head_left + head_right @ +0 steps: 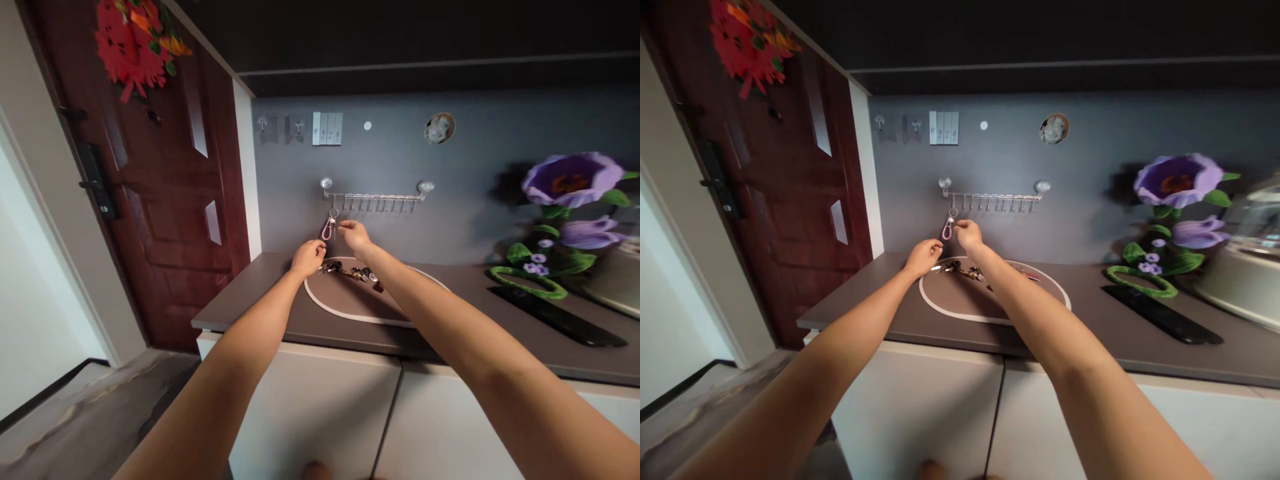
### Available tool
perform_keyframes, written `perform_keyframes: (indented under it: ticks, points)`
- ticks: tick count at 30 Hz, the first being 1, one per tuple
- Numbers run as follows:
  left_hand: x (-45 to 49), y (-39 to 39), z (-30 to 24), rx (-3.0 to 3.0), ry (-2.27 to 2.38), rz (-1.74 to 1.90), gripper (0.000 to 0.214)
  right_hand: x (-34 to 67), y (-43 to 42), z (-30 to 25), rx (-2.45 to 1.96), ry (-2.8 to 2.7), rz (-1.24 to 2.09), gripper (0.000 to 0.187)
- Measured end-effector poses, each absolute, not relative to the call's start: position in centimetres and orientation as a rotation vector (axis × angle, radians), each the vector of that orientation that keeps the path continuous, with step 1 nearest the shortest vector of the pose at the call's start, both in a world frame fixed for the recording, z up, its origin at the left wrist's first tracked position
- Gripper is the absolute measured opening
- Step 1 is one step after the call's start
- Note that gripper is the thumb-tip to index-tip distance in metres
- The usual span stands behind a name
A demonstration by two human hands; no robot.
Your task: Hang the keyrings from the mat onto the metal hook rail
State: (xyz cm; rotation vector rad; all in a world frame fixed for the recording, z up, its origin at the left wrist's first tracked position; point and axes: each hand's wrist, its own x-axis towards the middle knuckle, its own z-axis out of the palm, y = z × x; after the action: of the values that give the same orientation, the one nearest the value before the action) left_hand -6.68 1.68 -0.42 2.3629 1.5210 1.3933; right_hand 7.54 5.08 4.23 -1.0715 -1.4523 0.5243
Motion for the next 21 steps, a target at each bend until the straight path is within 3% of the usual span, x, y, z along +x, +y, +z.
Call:
perform_keyframes:
  ticks: [10, 21]
  points:
    - [-6.7, 1.6, -1.2, 2.541, 1.456, 1.139, 0.021, 9.7, 0.9, -1.0, -1.222, -1.874, 0.251, 0.020]
    - [-6.6, 2.5, -1.9, 2.621, 1.452, 1.022, 0.016, 10.9, 1.7, -0.9, -1.401, -2.065, 0.055, 0.017]
